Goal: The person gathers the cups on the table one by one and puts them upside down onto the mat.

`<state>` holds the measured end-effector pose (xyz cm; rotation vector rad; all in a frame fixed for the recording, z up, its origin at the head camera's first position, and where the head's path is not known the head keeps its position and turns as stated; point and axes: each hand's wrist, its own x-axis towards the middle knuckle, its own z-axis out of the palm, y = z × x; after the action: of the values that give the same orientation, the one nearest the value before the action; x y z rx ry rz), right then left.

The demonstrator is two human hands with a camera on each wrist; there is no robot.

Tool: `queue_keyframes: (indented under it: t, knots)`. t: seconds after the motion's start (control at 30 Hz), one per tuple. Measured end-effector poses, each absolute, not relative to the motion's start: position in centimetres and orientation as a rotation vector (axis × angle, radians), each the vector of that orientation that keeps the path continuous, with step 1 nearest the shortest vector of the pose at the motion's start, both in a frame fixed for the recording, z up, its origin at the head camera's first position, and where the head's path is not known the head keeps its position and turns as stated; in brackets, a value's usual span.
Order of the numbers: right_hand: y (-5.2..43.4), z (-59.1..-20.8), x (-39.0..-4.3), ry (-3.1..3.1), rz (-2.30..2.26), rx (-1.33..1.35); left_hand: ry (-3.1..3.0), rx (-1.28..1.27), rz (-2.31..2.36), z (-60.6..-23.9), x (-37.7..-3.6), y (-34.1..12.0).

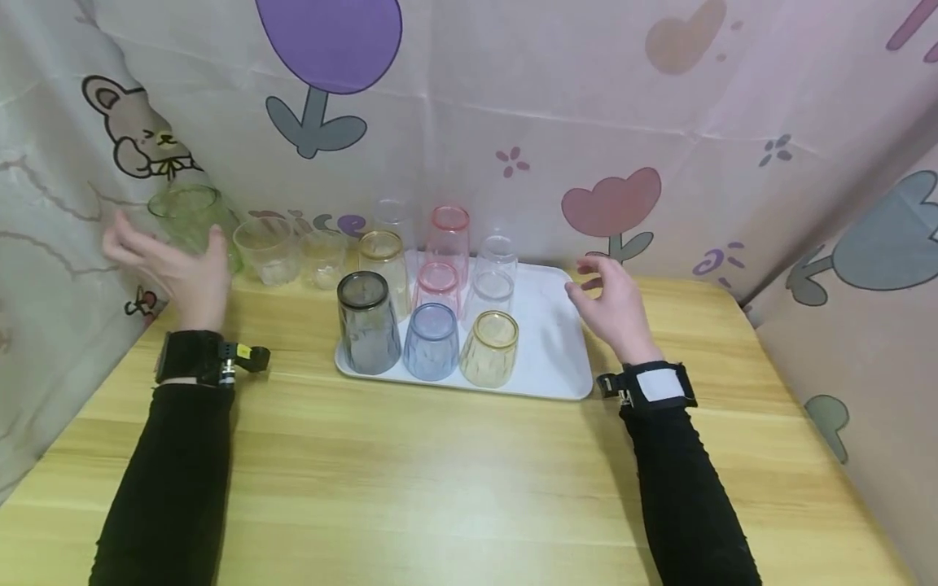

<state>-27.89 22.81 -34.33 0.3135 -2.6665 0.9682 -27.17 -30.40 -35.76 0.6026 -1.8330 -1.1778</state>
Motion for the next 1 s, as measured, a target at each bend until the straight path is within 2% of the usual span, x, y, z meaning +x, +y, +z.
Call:
queue_keyframes:
  t: [0.3,1.0]
  knots:
    - [24.6,-35.0,-29.2,-3.060,0.894,0.076,-2.126,0.741,-1.437,-34.8,-27.9,-33.2]
    - [24.8,-37.1,-29.5,-3.236,0.791,0.047,-2.207,0.755,-1.418,-36.5,-29.8,-35.1]
